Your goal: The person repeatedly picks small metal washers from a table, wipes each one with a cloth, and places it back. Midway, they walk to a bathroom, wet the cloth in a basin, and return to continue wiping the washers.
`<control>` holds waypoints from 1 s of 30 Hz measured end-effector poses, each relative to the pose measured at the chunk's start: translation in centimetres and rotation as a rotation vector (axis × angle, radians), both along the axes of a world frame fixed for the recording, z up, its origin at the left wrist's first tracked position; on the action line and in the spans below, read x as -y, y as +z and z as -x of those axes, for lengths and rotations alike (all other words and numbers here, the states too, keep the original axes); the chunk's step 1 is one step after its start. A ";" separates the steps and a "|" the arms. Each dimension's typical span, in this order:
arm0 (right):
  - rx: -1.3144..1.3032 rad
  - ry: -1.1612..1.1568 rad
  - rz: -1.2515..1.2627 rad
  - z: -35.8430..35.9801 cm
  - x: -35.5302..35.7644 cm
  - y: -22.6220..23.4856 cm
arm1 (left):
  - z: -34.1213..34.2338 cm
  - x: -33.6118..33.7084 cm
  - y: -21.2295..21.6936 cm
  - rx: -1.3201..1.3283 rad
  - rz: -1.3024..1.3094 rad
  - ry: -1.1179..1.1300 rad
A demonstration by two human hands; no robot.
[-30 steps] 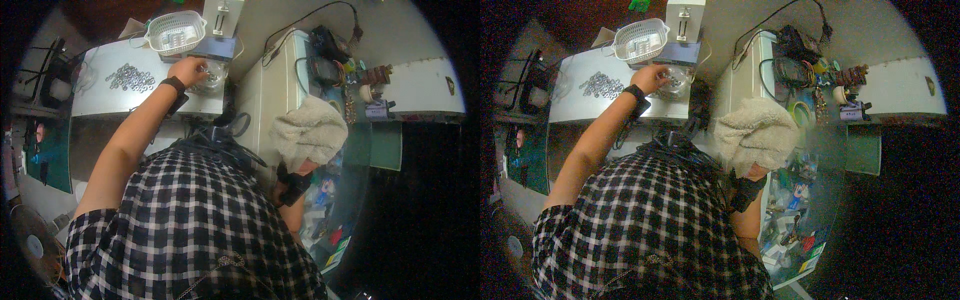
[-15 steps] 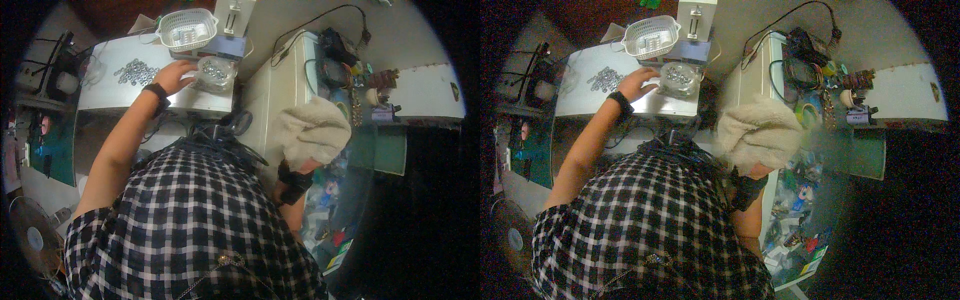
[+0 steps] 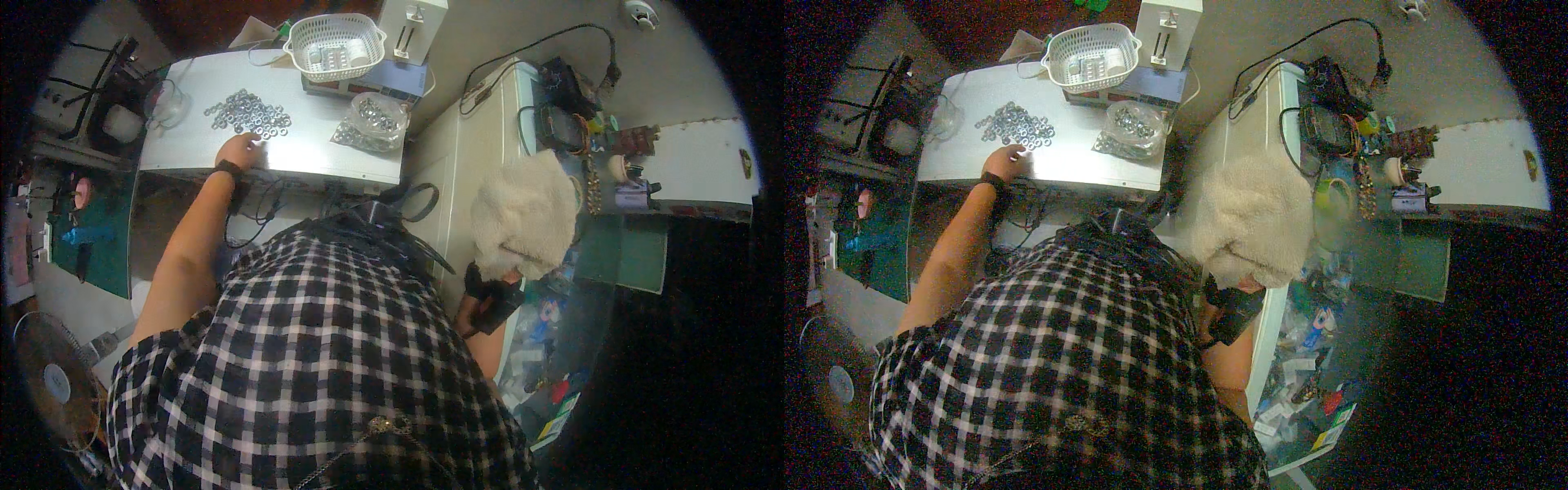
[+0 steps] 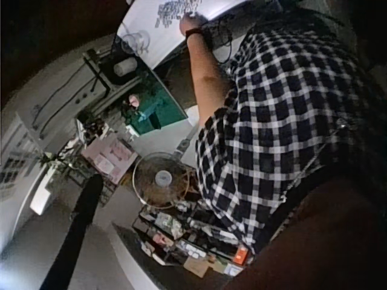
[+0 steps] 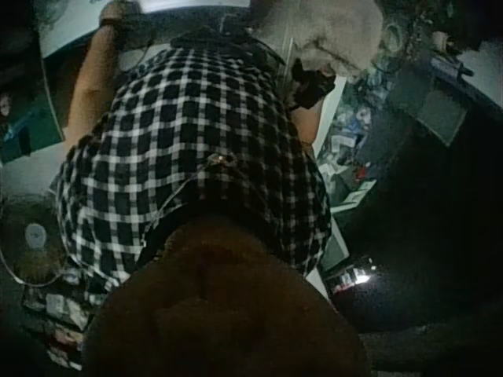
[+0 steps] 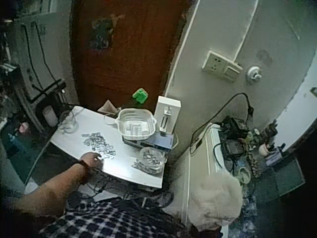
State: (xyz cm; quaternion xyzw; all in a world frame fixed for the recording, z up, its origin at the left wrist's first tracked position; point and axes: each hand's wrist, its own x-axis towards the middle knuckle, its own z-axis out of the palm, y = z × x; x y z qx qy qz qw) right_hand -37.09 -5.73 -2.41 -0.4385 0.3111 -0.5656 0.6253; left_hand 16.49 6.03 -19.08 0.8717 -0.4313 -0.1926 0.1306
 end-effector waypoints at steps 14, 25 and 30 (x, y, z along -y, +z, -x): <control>-0.016 -0.068 -0.065 -0.1 -2.3 -0.1 | 0.6 3.3 -1.9 0.127 0.006 0.052; 0.158 0.214 -0.080 -6.2 0.7 3.0 | 3.5 1.5 4.9 -0.041 0.362 -0.037; 0.362 0.526 -0.155 -11.4 1.5 6.6 | 10.8 1.4 19.0 -0.230 0.768 -0.394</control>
